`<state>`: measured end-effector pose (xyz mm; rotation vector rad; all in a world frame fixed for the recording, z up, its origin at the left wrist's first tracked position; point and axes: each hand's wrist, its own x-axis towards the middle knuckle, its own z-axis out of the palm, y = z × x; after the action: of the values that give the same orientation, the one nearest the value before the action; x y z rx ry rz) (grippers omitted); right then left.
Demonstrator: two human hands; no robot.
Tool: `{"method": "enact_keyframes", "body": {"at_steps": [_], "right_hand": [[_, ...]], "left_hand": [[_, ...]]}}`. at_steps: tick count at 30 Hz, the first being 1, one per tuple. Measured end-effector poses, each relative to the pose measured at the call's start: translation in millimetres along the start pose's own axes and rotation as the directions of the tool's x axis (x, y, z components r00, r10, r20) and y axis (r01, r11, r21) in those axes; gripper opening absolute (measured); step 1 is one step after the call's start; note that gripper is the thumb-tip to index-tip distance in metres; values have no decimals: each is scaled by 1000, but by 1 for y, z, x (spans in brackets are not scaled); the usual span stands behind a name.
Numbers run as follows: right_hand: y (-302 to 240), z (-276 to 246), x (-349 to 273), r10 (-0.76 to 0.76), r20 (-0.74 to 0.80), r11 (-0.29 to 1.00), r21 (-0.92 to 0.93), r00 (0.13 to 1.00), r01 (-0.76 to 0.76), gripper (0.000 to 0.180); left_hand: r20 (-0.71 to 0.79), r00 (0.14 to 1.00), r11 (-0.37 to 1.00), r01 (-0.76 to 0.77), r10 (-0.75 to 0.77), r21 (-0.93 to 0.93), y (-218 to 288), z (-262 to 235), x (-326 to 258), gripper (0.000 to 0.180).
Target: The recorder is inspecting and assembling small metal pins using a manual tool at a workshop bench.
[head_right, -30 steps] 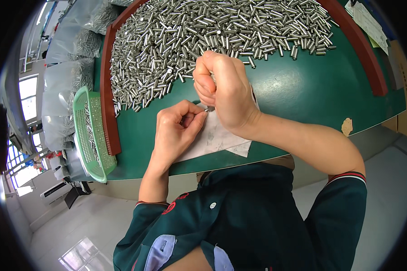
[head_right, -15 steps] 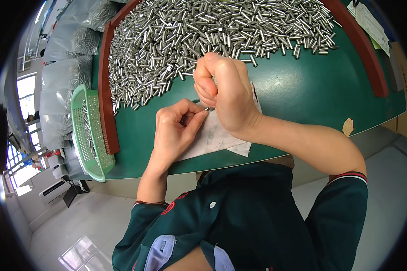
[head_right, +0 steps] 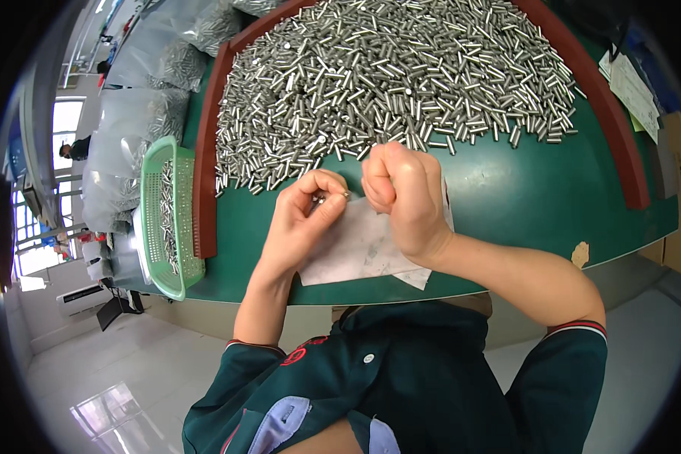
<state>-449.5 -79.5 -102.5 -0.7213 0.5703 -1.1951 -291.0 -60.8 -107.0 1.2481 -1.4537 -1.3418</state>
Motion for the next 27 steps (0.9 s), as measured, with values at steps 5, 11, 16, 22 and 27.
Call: {"method": "enact_keyframes", "body": {"at_steps": [5, 11, 16, 22, 27], "right_hand": [[-1, -2, -1, 30, 7, 1000, 2, 1000, -30, 38], [0, 0, 2, 34, 17, 999, 21, 999, -35, 37], [0, -3, 2, 31, 8, 999, 20, 999, -31, 37], [-4, 0, 2, 51, 24, 999, 16, 998, -51, 37], [-3, -2, 3, 52, 32, 998, 28, 998, -53, 37]], "left_hand": [[153, 940, 626, 320, -306, -711, 0, -21, 7, 20], [123, 931, 603, 319, -344, -731, 0, -24, 9, 20], [-16, 932, 647, 238, -361, -725, 8, -19, 12, 18], [-164, 909, 706, -172, 382, 687, 0, -11, 21, 17], [37, 905, 464, -252, 424, 849, 3, -12, 24, 12]]}}
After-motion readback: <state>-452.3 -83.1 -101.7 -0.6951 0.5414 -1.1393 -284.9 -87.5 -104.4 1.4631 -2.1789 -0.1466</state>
